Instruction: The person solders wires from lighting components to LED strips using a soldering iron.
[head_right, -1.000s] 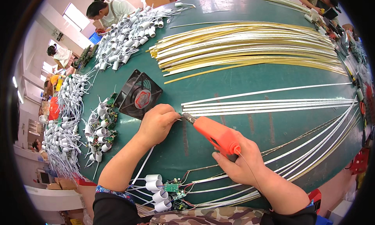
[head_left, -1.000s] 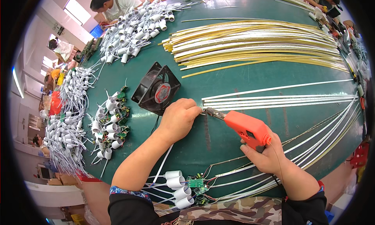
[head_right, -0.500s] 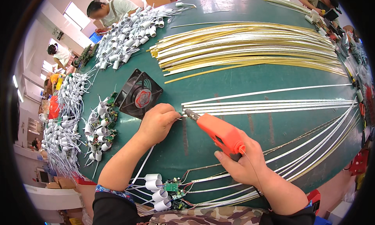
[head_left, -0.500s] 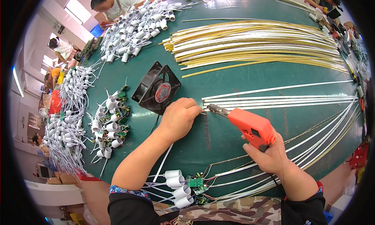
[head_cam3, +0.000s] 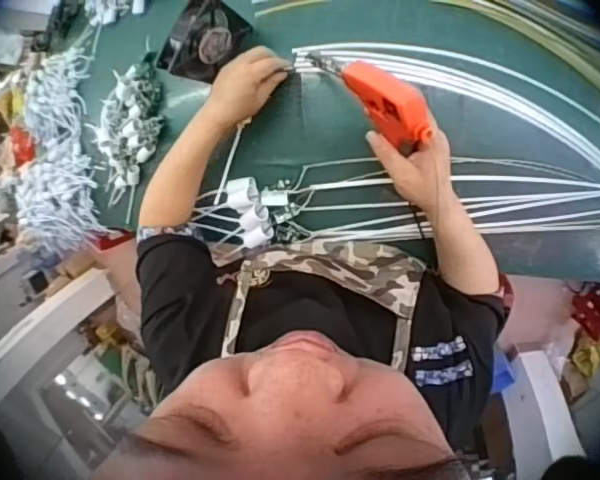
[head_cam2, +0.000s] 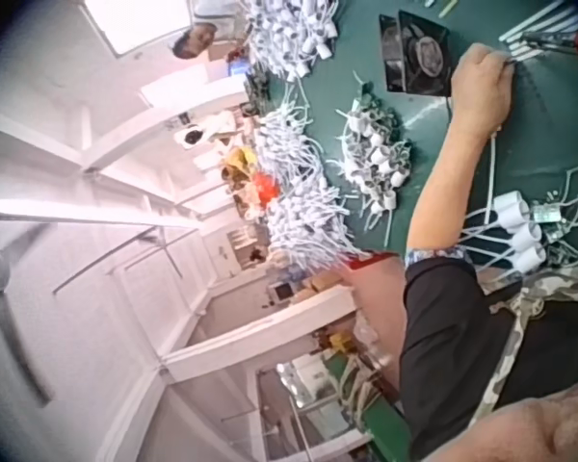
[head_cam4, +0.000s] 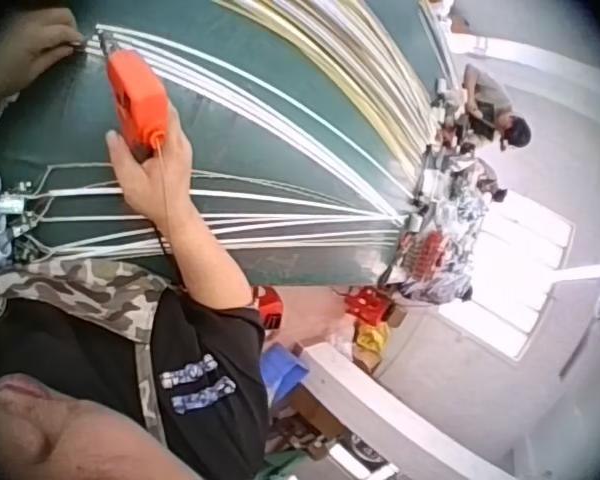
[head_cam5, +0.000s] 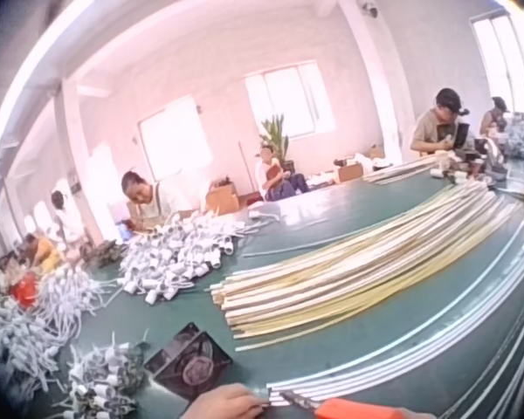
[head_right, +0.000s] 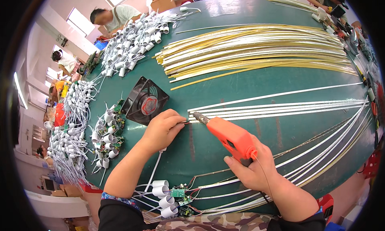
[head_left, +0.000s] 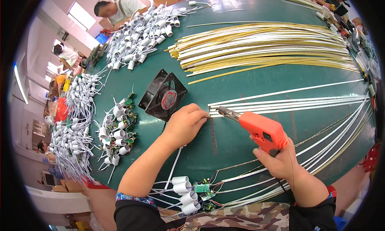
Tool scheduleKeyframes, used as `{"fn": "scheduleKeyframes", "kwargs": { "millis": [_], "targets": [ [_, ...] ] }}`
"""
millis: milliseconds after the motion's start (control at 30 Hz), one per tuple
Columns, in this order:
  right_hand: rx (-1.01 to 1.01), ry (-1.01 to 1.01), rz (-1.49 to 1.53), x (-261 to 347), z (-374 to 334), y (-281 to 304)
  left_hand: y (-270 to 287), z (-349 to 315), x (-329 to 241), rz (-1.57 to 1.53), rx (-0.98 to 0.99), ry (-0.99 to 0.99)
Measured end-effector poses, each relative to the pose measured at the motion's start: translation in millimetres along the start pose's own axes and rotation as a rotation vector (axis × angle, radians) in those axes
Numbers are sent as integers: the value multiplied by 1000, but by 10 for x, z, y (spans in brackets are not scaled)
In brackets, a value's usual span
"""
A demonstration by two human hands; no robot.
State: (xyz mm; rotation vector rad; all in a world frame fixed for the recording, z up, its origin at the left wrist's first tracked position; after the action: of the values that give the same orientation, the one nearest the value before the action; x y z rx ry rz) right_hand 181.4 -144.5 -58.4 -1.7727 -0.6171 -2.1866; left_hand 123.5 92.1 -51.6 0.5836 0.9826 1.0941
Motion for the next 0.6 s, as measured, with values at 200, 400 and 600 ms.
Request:
{"fn": "scheduleKeyframes", "kwargs": {
  "millis": [200, 400, 600],
  "targets": [
    [-13, -3, 9, 7, -9, 30, 59, -42, 167, -175, -20, 199],
    [-18, -71, 75, -59, -23, 54, 62, -61, 270, -321, -18, 330],
    [-40, -28, 70, -38, -26, 67, 11, -132, 393, -446, -41, 574]
  ]
}}
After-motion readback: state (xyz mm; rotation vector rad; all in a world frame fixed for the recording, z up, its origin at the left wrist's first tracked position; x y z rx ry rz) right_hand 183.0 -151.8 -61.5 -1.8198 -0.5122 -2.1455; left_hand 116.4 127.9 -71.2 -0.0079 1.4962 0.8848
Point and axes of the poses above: each hand's wrist, its own z-axis towards the middle knuckle, its own y-axis out of the back of the hand, x = y × z, the point moved 8 cm from there along z, towards the middle knuckle, and after that the axes turned 14 degrees about -x, right-handed, at the moved point
